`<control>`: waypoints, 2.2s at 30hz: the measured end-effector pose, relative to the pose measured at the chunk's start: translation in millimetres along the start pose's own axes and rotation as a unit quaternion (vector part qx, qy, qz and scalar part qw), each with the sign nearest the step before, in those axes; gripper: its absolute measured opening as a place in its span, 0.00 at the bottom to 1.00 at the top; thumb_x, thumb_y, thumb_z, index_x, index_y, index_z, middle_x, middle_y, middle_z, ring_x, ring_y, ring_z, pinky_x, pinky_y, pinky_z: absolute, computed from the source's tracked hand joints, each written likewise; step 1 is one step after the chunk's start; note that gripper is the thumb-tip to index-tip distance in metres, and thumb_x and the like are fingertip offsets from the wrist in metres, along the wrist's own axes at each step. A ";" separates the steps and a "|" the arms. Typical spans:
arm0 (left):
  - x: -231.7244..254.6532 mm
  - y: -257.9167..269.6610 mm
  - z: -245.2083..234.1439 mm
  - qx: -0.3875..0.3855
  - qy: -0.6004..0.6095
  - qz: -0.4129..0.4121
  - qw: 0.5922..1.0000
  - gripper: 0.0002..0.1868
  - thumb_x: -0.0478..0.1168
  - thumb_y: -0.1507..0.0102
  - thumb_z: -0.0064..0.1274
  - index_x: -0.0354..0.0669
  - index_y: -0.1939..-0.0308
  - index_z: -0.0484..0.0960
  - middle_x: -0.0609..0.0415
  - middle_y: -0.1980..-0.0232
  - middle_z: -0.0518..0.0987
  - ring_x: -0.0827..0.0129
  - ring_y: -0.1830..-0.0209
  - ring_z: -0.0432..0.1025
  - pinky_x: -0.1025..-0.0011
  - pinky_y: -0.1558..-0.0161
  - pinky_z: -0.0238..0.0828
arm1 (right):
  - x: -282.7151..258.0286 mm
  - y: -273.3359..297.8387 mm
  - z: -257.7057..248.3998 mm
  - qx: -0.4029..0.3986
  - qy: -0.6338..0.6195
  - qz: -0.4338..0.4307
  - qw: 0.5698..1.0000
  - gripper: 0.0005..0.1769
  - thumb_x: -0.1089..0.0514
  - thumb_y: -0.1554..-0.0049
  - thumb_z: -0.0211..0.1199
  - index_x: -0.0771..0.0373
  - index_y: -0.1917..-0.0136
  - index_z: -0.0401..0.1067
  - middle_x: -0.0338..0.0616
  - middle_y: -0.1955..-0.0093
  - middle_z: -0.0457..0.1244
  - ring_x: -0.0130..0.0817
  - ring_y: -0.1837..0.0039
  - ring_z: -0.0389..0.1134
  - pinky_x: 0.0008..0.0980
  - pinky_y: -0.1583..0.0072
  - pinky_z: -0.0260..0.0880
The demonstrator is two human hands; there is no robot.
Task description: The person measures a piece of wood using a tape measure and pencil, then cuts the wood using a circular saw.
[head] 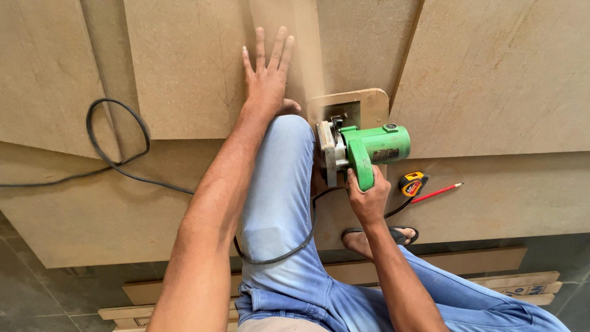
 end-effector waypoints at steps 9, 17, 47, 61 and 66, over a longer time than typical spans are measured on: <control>-2.3 -7.0 7.9 -0.051 -0.025 -0.023 0.998 0.90 0.69 0.68 0.77 0.52 0.17 0.31 0.58 0.14 0.26 0.46 0.18 0.17 0.25 0.24 0.24 | -17.0 -28.4 7.3 0.005 -0.015 -0.015 1.000 0.08 0.62 0.40 0.68 0.70 0.53 0.73 0.42 0.68 0.67 0.24 0.65 0.68 0.26 0.61 0.68; -2.1 -5.3 9.0 -0.026 -0.033 -0.014 0.999 0.90 0.70 0.68 0.76 0.54 0.16 0.30 0.60 0.14 0.26 0.46 0.18 0.15 0.26 0.24 0.25 | -31.0 -54.9 15.6 0.006 -0.035 -0.019 0.999 0.08 0.63 0.39 0.68 0.70 0.54 0.72 0.40 0.68 0.66 0.23 0.65 0.68 0.26 0.62 0.68; -2.1 -5.8 9.5 0.002 -0.006 -0.005 1.000 0.87 0.64 0.66 0.78 0.52 0.16 0.33 0.59 0.14 0.28 0.45 0.16 0.19 0.41 0.19 0.29 | -74.7 -163.5 44.7 0.003 -0.078 -0.065 0.995 0.08 0.62 0.38 0.67 0.71 0.52 0.73 0.42 0.64 0.71 0.25 0.63 0.73 0.25 0.61 0.75; -49.4 -129.2 -54.5 -0.020 0.048 -0.019 0.998 0.90 0.55 0.66 0.80 0.49 0.18 0.26 0.56 0.16 0.20 0.53 0.18 0.14 0.44 0.19 0.29 | -81.3 -161.8 42.8 0.029 -0.032 -0.069 0.997 0.09 0.62 0.40 0.68 0.70 0.55 0.72 0.43 0.67 0.68 0.26 0.64 0.72 0.27 0.61 0.71; -56.7 -147.2 -73.0 -0.028 0.038 -0.021 0.999 0.89 0.58 0.65 0.80 0.49 0.17 0.26 0.57 0.16 0.19 0.53 0.18 0.14 0.41 0.19 0.30 | -83.0 -164.4 44.9 0.018 -0.031 -0.036 0.999 0.10 0.61 0.40 0.69 0.70 0.56 0.72 0.41 0.69 0.67 0.25 0.66 0.70 0.27 0.62 0.70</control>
Point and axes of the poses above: each hand's wrist, its own y-axis away from the middle knuckle, its own z-axis out of the palm, x = y × z, the point moved 5 cm from there along -y, towards the middle knuckle
